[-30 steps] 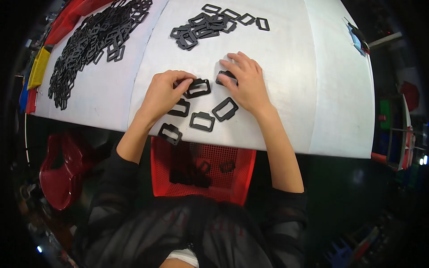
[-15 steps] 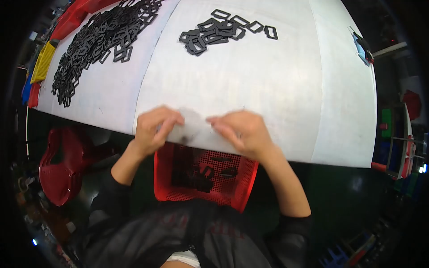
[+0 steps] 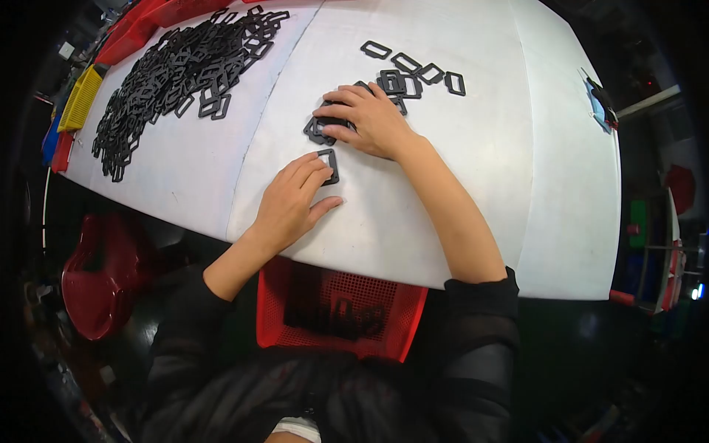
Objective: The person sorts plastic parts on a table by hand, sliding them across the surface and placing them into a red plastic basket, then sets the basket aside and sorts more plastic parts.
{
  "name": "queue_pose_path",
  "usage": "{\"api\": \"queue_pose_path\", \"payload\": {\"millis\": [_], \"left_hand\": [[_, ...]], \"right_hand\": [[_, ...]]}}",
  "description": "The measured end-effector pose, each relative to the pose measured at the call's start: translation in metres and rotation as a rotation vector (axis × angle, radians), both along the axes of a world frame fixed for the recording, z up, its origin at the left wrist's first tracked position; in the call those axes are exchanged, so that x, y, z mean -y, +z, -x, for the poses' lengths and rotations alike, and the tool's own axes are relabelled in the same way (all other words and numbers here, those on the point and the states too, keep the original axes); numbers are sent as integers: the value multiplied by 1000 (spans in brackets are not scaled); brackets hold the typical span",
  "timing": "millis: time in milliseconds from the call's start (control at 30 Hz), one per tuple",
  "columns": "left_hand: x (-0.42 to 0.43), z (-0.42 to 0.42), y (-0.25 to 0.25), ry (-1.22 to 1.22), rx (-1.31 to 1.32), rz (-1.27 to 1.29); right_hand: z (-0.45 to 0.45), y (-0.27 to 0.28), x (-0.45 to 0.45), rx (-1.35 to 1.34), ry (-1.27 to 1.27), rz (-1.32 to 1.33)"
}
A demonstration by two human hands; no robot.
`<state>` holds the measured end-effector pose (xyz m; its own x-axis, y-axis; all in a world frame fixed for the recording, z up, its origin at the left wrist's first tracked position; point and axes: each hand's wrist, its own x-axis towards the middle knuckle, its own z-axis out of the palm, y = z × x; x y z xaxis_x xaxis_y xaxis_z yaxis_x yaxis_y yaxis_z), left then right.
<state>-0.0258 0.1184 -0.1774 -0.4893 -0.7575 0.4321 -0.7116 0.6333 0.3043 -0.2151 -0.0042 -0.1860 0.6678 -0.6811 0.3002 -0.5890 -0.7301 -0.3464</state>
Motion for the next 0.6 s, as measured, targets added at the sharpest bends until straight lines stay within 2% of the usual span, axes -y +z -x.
{"api": "queue_pose_path", "payload": {"millis": [100,200,333,367,467,600], "left_hand": [[-30,-7,-1,34,-41,-44],[-41,-5,3,93,-115,-44],[-38,-7,6,58,-68,82],[-40,-11,8,77,-86,78],[-47,-9,24,149,-539,-407],[-48,-16,31,239,-912,-748]], "right_hand": [[24,8,-56,-56,-2,-31],[43,14,-102,-48,-111,47],[46,23,-137,-54,-159,31],[42,22,-140,-75,-175,124],[35,10,-142,-153,-181,349],[27,8,-144,-146,-207,451]]}}
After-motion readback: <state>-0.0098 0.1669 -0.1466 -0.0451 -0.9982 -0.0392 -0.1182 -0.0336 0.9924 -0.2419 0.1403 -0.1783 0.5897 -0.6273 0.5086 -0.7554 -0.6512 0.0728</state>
